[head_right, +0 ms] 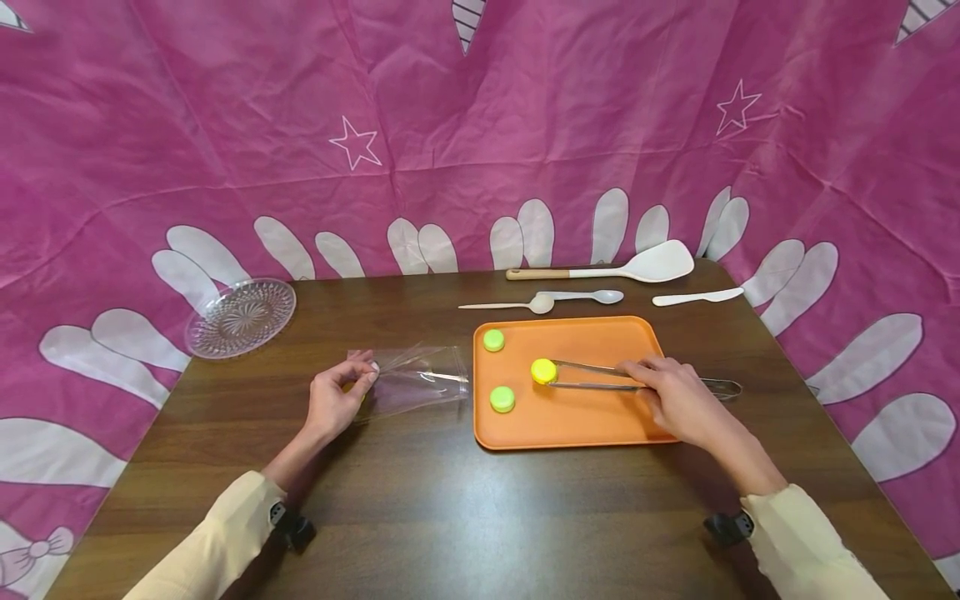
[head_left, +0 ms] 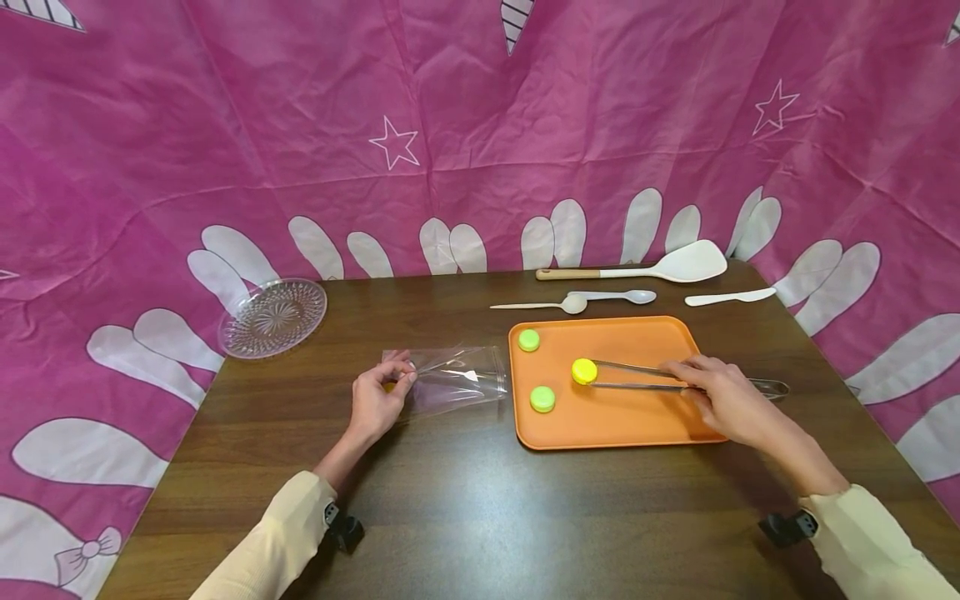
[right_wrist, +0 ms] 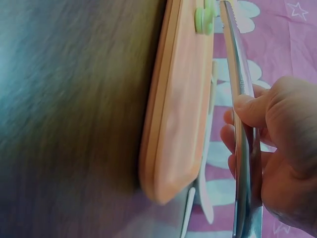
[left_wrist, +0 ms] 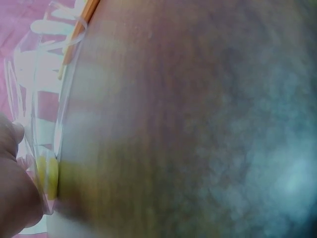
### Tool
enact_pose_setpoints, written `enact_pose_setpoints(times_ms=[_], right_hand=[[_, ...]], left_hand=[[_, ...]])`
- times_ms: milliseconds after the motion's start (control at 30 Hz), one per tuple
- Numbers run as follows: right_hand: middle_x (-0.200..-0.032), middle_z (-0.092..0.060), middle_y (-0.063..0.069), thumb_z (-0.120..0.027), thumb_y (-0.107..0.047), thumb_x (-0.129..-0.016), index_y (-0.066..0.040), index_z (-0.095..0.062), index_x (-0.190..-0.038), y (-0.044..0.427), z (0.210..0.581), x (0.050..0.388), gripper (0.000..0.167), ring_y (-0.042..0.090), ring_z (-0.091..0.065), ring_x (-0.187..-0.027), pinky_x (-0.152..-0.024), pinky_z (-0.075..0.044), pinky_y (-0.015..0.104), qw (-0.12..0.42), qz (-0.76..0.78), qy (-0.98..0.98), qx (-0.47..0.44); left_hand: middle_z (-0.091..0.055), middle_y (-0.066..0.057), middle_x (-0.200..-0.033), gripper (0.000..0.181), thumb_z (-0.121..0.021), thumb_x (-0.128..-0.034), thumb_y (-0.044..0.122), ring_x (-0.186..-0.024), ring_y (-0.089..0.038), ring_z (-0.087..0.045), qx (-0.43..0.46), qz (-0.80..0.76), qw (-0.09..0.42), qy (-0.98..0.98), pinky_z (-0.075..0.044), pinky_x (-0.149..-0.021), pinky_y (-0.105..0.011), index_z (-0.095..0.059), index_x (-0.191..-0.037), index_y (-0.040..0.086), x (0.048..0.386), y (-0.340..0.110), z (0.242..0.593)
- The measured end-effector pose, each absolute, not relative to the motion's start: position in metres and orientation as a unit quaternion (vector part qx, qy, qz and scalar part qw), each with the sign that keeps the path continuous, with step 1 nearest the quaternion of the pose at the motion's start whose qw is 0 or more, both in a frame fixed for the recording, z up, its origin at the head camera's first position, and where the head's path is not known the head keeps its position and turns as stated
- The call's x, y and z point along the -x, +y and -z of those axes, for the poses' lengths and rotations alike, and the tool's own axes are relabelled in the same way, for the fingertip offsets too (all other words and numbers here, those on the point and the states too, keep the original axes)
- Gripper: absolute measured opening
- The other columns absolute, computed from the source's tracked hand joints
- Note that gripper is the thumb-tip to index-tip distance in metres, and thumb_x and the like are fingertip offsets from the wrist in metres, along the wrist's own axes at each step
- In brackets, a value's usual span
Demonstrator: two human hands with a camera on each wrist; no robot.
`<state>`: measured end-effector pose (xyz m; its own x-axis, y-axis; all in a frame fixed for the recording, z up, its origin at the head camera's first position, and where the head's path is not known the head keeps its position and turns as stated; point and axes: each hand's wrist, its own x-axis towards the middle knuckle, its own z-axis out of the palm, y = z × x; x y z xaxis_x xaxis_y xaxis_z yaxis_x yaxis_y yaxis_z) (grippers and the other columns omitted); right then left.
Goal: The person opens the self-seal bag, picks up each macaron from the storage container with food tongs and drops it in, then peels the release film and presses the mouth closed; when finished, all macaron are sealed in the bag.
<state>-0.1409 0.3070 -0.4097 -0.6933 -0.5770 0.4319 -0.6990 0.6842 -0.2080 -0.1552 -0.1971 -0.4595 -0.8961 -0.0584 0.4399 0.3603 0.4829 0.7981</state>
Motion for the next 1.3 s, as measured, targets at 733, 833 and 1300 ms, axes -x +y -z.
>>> enact_pose_setpoints(times_ms=[733, 833, 1300], right_hand=[[-0.099, -0.067, 0.011, -0.071, 0.015, -0.079, -0.006, -0.068, -0.121, 0.221, 0.402, 0.169, 0.047, 0.028, -0.062, -0.084, -0.076, -0.052, 0.049, 0.122, -0.188, -0.89, -0.398], [-0.1, -0.068, 0.012, -0.069, 0.015, -0.081, -0.005, -0.068, -0.12, 0.207, 0.401, 0.171, 0.044, 0.028, -0.062, -0.086, -0.076, -0.052, 0.048, 0.107, -0.188, -0.89, -0.402], [-0.1, -0.068, 0.013, -0.068, 0.015, -0.077, 0.002, -0.069, -0.118, 0.138, 0.409, 0.186, 0.043, 0.027, -0.061, -0.081, -0.071, -0.05, 0.046, 0.109, -0.198, -0.864, -0.449]], left_hand=[[-0.07, -0.022, -0.113, 0.011, -0.074, -0.0822, -0.01, -0.125, -0.037, -0.057, 0.094, 0.508, 0.214, -0.829, -0.041, -0.091, -0.009, -0.072, -0.083, 0.0, 0.156, -0.198, 0.463], [-0.07, -0.022, -0.114, 0.01, -0.074, -0.0826, -0.01, -0.125, -0.037, -0.056, 0.092, 0.509, 0.21, -0.829, -0.043, -0.096, -0.016, -0.072, -0.083, 0.0, 0.157, -0.198, 0.462], [-0.069, -0.021, -0.115, 0.009, -0.074, -0.0831, -0.009, -0.127, -0.036, -0.055, 0.09, 0.506, 0.206, -0.833, -0.043, -0.103, -0.045, -0.072, -0.084, 0.0, 0.156, -0.197, 0.462]])
